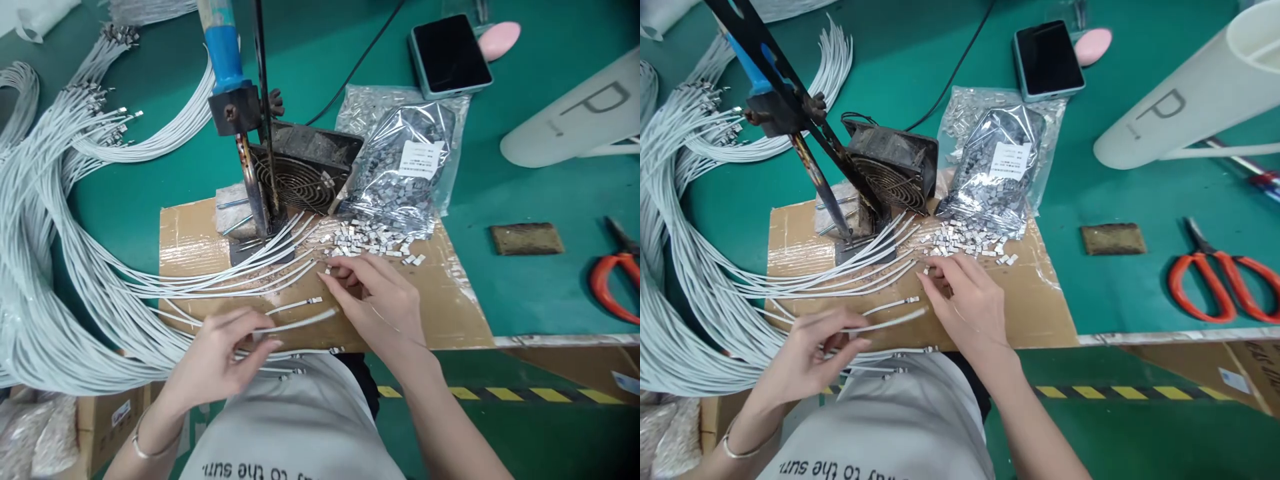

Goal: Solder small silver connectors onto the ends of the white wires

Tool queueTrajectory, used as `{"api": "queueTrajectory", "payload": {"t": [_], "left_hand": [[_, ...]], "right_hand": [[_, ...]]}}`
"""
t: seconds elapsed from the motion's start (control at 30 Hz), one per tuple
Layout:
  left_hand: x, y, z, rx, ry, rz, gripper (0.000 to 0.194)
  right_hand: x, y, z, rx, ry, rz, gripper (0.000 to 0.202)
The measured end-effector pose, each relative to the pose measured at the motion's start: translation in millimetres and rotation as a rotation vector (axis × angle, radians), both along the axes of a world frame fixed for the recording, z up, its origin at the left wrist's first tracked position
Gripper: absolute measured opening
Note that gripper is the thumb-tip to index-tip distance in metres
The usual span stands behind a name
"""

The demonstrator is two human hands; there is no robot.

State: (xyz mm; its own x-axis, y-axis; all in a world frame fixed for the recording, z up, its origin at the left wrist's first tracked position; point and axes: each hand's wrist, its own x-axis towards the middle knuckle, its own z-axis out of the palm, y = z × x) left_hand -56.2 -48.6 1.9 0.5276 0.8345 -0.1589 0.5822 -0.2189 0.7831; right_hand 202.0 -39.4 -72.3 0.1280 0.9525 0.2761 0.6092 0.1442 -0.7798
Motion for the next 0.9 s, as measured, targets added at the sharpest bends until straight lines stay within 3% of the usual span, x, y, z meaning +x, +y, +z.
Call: {"api": "queueTrajectory", "payload": {"t": [0.07, 0.2, 0.4, 0.53, 0.67, 0.8, 0.9], "left_hand": [[15, 3, 0.5, -0.119, -0.091, -0.034, 0.015], [37, 11, -0.4, -0.364, -0.246, 0.074, 0.016], [48, 19, -12.1, -0.604, -0.479, 0.437, 0.023], [44, 16, -18.1, -0.758, -0.550, 0.559, 0.031], [45, 13, -15.7, -0.758, -0.595, 0.580, 0.031], [48, 13, -9.8, -0.760, -0.592, 0.618, 0.037], [49, 13, -6.7, -0.753, -0.593, 0.640, 0.042]], "right_hand": [[1, 0, -0.7, -0.024, -0.013, -0.006, 0.003], [1, -3, 0.7, -0.053, 0.009, -0.020, 0.005], [-3, -11, 8.0, -0.061, 0.102, -0.080, 0.009], [-9, -12, 20.4, -0.106, 0.315, -0.146, 0.006], [-17, -11, 33.8, -0.169, 0.502, -0.111, 0.014], [-25, -11, 40.3, -0.187, 0.613, 0.011, 0.003], [-29, -10, 43.4, -0.200, 0.663, 0.112, 0.010]]}}
